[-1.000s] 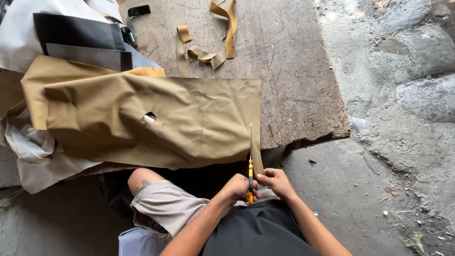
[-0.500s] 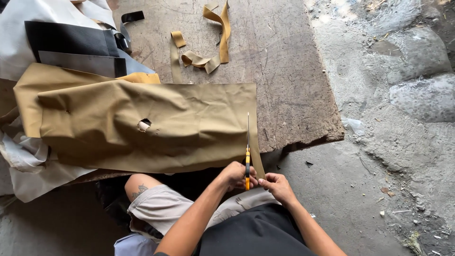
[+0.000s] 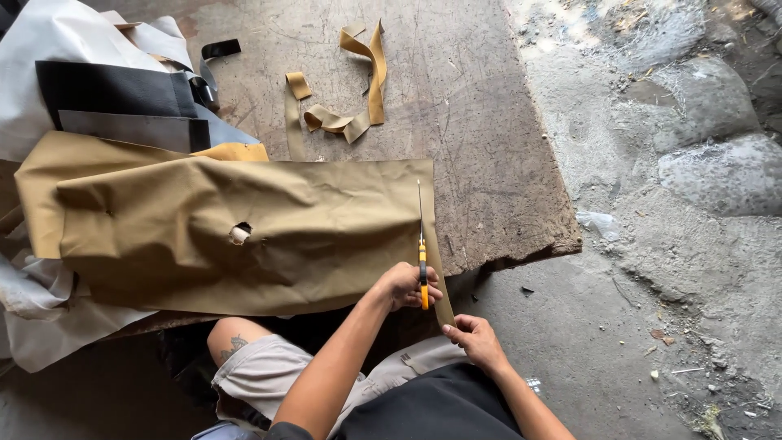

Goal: Cutting tan fabric into strips and shapes using scissors on a workbench.

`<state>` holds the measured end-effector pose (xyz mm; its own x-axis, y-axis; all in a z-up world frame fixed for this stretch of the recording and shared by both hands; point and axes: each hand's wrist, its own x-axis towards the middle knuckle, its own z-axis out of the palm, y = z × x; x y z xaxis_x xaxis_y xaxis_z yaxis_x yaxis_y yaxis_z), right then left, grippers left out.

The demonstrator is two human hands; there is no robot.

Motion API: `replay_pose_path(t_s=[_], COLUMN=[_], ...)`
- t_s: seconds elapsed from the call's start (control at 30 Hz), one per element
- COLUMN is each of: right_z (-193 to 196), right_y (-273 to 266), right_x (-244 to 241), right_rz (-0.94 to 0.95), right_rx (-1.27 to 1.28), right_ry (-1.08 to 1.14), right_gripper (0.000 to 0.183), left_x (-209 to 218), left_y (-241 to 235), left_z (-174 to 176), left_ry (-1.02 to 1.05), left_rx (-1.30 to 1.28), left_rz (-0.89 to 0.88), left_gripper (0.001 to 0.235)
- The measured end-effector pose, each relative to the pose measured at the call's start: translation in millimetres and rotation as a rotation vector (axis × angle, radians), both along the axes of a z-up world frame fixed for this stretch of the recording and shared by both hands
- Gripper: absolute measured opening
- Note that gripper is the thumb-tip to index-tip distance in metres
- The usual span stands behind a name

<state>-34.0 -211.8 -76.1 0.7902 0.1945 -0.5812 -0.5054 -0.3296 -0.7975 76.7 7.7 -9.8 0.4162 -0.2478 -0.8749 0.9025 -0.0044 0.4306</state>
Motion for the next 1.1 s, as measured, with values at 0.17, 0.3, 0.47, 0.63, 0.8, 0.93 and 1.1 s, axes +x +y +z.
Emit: replay_pose_path(t_s=[0.17, 0.3, 0.47, 0.63, 0.8, 0.93, 1.1], right_z=[6, 19, 28, 15, 17, 14, 6], right_y=[-6, -9, -12, -20, -27, -35, -44], right_x=[4, 3, 3, 0, -1, -7, -10], right_rz=[-0.023, -0.053, 0.01, -0.047, -0.065, -0.051, -0.066], right_rx=[0.016, -0.021, -0.104, -0.073, -0.104, -0.081, -0.102], right_ry=[0.039, 0.069, 0.041, -0.063, -0.128, -0.146, -0.172], right_gripper=[0.019, 0.018, 0.02, 0.021, 0.02, 0.015, 0.015], left_x=[8, 17, 55, 58, 75, 96, 96], left_y=[-3, -3, 6, -2, 2, 7, 1], left_z=[14, -12, -12, -26, -19, 1, 1], left_ry=[0.0, -0.021, -0.001, 0.014, -0.042, -0.021, -0.035], left_rx=[0.144, 0.104, 0.025, 0.053, 0.11, 0.108, 0.167], left_rz=[0.009, 0.028, -0.006, 0.096, 0.031, -0.046, -0.061], left_gripper=[0.009, 0.014, 0.027, 0.01, 0.011, 0.016, 0.007])
